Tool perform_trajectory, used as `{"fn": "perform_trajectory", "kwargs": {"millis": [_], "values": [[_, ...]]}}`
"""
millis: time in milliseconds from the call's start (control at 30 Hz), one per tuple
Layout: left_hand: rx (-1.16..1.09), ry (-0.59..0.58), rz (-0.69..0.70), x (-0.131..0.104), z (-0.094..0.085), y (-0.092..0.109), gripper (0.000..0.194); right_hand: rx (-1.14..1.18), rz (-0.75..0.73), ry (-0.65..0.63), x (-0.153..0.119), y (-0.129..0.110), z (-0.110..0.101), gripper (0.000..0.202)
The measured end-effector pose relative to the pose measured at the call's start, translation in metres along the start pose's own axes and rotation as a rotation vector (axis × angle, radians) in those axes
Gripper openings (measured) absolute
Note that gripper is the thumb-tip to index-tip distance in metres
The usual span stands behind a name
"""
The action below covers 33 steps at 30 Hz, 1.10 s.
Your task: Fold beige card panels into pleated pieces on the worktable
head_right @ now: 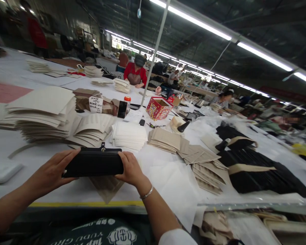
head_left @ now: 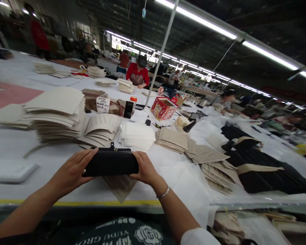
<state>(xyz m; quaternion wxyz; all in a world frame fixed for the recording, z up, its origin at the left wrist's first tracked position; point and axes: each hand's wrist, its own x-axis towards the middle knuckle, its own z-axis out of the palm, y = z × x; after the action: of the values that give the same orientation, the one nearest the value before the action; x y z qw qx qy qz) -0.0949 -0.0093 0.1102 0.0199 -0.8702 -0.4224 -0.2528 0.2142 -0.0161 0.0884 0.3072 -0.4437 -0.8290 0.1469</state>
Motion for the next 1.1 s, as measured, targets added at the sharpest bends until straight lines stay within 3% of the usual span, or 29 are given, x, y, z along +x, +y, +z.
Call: {"fn": "perform_trajectory", "kwargs": {"millis": [133, 300, 367, 467, 533, 633, 733, 867, 1000, 1100], "values": [[-0.015, 0.036, -0.043, -0.005, 0.005, -0.004, 0.076, 0.24, 0.15, 0.095, -0.009, 0.01, 0.001, 0.1], [-0.031, 0.133, -0.046, -0.016, 0.006, -0.01, 0.079, 0.861, 0.676, 0.279, -0.018, 0.032, 0.017, 0.075], [-0.031, 0.123, -0.012, -0.023, 0.007, -0.007, 0.079, 1.119, 0.871, 0.168, -0.017, 0.036, 0.023, 0.065], [-0.063, 0.065, 0.014, -0.039, 0.012, 0.005, 0.08, 1.407, 0.965, -0.058, -0.012, 0.033, 0.031, 0.061], [-0.131, 0.08, -0.093, -0.053, 0.021, 0.014, 0.083, 1.473, 0.942, -0.098, -0.01, 0.027, 0.038, 0.052], [-0.285, 0.121, -0.494, -0.076, 0.039, 0.018, 0.086, 1.453, 0.839, -0.067, -0.011, 0.014, 0.049, 0.051], [-0.532, 0.141, -0.78, -0.097, 0.054, 0.009, 0.068, 1.337, 0.645, -0.031, -0.015, 0.0, 0.048, 0.06], [-0.679, 0.078, -0.727, -0.103, 0.047, -0.006, 0.061, 0.994, 0.361, -0.1, -0.02, -0.017, 0.026, 0.075], [-0.716, 0.057, -0.635, -0.081, 0.024, -0.005, 0.066, 0.732, 0.107, -0.131, -0.021, -0.025, 0.013, 0.09], [-0.507, 0.087, -0.57, -0.062, 0.017, 0.003, 0.07, 0.568, -0.057, -0.111, -0.02, -0.026, 0.017, 0.083]]}}
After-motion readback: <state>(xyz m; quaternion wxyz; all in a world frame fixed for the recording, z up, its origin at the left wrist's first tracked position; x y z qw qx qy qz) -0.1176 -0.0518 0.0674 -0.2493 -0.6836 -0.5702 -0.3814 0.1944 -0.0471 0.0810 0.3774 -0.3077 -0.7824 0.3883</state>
